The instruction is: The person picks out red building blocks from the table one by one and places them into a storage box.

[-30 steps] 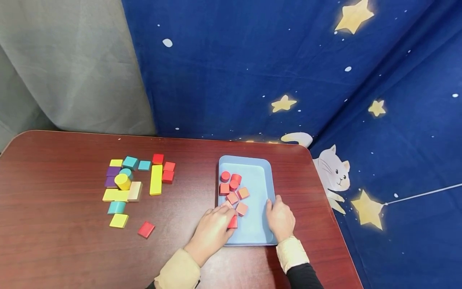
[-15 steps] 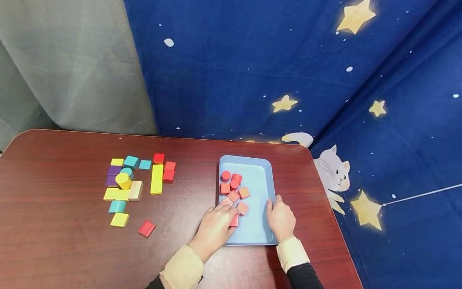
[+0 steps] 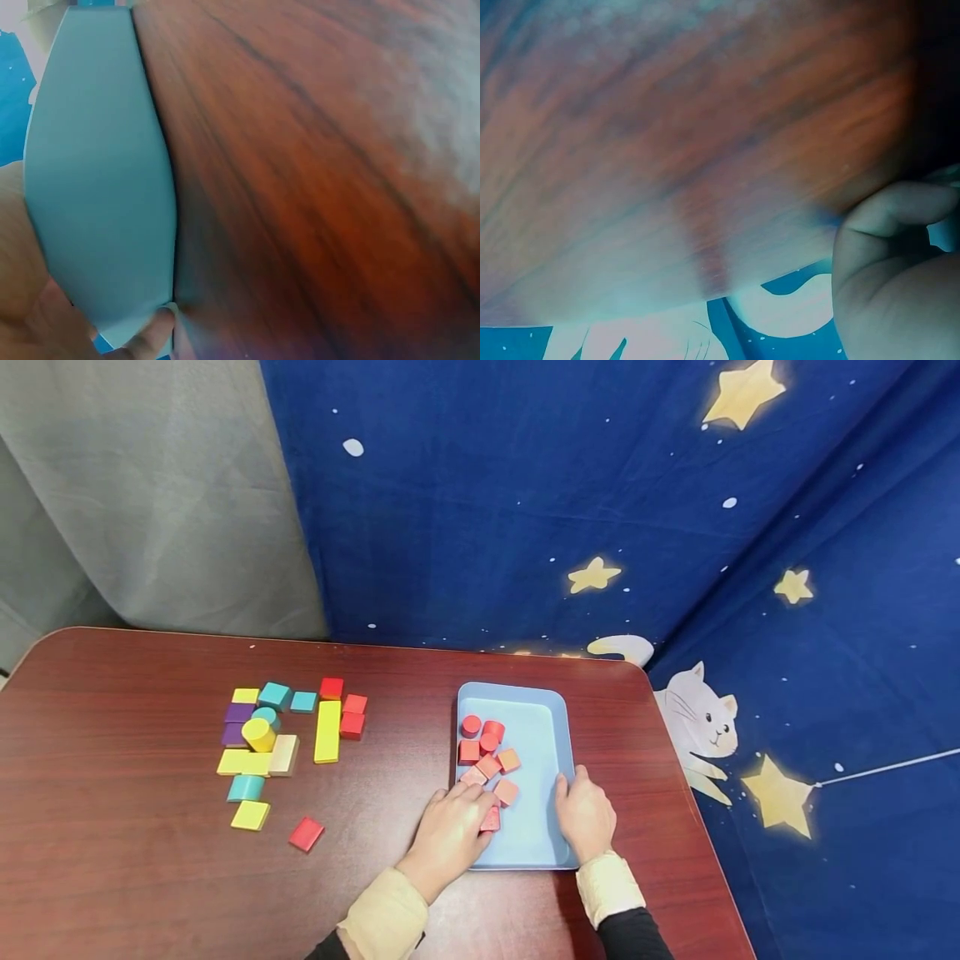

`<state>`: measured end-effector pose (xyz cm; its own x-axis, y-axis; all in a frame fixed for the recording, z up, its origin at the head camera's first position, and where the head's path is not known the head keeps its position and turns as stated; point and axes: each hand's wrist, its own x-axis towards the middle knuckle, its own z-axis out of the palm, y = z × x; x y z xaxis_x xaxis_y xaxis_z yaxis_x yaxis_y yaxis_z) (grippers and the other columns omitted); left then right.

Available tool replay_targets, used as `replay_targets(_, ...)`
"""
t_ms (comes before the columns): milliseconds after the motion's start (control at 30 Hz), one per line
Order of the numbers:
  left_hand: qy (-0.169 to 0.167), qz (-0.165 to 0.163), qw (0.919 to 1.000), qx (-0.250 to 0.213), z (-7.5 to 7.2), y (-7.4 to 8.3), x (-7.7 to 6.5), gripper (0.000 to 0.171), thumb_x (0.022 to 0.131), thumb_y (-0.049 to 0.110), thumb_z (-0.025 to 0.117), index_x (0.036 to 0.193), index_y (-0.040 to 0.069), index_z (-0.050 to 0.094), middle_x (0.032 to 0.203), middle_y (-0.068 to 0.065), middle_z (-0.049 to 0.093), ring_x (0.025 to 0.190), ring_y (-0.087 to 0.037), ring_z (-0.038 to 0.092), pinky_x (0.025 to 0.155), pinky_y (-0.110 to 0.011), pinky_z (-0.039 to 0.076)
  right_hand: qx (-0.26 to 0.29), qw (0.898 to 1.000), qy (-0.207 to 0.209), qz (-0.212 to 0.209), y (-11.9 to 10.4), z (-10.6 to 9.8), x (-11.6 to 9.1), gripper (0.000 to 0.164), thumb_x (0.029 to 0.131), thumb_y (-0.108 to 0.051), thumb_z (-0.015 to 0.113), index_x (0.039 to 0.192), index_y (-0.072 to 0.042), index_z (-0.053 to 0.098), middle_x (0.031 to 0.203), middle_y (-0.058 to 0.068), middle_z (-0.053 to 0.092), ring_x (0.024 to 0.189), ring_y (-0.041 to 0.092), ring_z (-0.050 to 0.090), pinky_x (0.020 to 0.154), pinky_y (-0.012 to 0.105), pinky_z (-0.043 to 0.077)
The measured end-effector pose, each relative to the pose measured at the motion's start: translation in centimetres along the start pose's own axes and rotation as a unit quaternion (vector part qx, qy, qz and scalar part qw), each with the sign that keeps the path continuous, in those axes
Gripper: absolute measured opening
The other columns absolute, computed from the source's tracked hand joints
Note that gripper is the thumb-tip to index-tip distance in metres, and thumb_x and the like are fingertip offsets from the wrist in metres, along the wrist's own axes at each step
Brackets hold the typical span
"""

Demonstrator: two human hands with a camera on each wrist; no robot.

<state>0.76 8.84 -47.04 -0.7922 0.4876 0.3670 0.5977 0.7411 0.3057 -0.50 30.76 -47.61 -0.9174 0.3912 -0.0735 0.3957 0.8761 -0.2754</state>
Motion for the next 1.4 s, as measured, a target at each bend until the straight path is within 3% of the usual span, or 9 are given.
replay_targets(267, -0.018, 0.002, 0.9998, 0.013, 0.3, 0.1, -0.2, 0.037, 0.069, 0.033, 0.081, 0.099, 0.018, 0.066, 0.094, 0.004, 0.061, 0.094, -0.017, 0.056, 0.067, -0.032, 0.040, 0.001, 1.000, -0.004, 0.006, 0.2, 0.1, -0.2, 0.049, 0.096, -0.036, 0.045, 0.128, 0.000, 0.054, 0.100, 0.025, 0.066, 0.083, 0.044, 0.064, 0.062, 0.053, 0.046)
replay_targets(500, -0.032, 0.003, 0.9995, 0.008, -0.3, 0.4, -0.3, 0.042, 0.069, 0.033, 0.081, 0.103, 0.016, 0.063, 0.095, 0.002, 0.059, 0.090, -0.018, 0.057, 0.067, -0.031, 0.041, 0.002, 1.000, -0.007, 0.009, 0.3, 0.0, -0.3, 0.048, 0.096, -0.036, 0.045, 0.128, 0.000, 0.054, 0.100, 0.025, 0.066, 0.083, 0.044, 0.064, 0.062, 0.053, 0.045)
replay_targets(633, -0.019, 0.001, 0.9997, -0.015, -0.9, 0.5, -0.5, 0.038, 0.071, 0.030, 0.080, 0.102, 0.016, 0.063, 0.093, 0.002, 0.057, 0.086, -0.018, 0.058, 0.074, -0.031, 0.044, 0.003, 1.000, -0.005, 0.010, 0.3, 0.1, -0.3, 0.047, 0.096, -0.036, 0.046, 0.126, -0.001, 0.055, 0.097, 0.025, 0.066, 0.082, 0.044, 0.064, 0.061, 0.053, 0.045)
replay_targets(767, 0.018, -0.009, 0.9979, -0.062, -1.7, 0.5, -0.8, 0.030, 0.075, 0.024, 0.076, 0.101, 0.014, 0.065, 0.095, 0.002, 0.059, 0.086, -0.018, 0.060, 0.082, -0.032, 0.046, 0.005, 1.000, -0.003, 0.010, 0.4, 0.1, -0.3, 0.046, 0.096, -0.035, 0.046, 0.125, -0.001, 0.055, 0.097, 0.026, 0.066, 0.081, 0.044, 0.064, 0.060, 0.053, 0.045)
replay_targets(900, 0.039, -0.042, 0.9929, -0.104, -3.1, 0.1, -1.3, 0.026, 0.078, 0.021, 0.073, 0.103, 0.013, 0.068, 0.099, 0.005, 0.061, 0.091, -0.015, 0.061, 0.085, -0.030, 0.046, 0.004, 1.000, -0.003, 0.009, 0.3, 0.0, -0.3, 0.047, 0.096, -0.035, 0.046, 0.126, 0.000, 0.054, 0.098, 0.026, 0.065, 0.082, 0.045, 0.064, 0.061, 0.053, 0.045)
replay_targets(1033, 0.025, -0.094, 0.9884, -0.117, -4.6, -0.7, -2.3, 0.027, 0.080, 0.023, 0.073, 0.106, 0.016, 0.068, 0.101, 0.007, 0.061, 0.094, -0.013, 0.061, 0.085, -0.029, 0.047, 0.003, 1.000, -0.004, 0.008, 0.2, -0.1, -0.2, 0.048, 0.096, -0.035, 0.046, 0.127, 0.000, 0.054, 0.101, 0.026, 0.065, 0.084, 0.045, 0.064, 0.063, 0.054, 0.045)
replay_targets(1233, 0.010, -0.175, 0.9802, -0.093, -6.7, -2.5, -4.6, 0.031, 0.078, 0.023, 0.076, 0.107, 0.016, 0.068, 0.103, 0.004, 0.063, 0.096, -0.016, 0.062, 0.082, -0.035, 0.048, 0.002, 1.000, -0.007, 0.009, 0.0, -0.2, 0.0, 0.048, 0.096, -0.036, 0.045, 0.128, 0.000, 0.054, 0.101, 0.026, 0.065, 0.084, 0.045, 0.064, 0.063, 0.054, 0.045)
replay_targets(1400, 0.037, -0.234, 0.9697, -0.062, -8.1, -4.5, -7.1, 0.032, 0.075, 0.018, 0.078, 0.106, 0.013, 0.068, 0.101, -0.001, 0.064, 0.091, -0.021, 0.061, 0.078, -0.038, 0.046, 0.002, 1.000, -0.007, 0.005, -0.1, -0.1, 0.0, 0.048, 0.096, -0.036, 0.045, 0.127, 0.000, 0.054, 0.099, 0.026, 0.065, 0.082, 0.045, 0.064, 0.061, 0.054, 0.045)
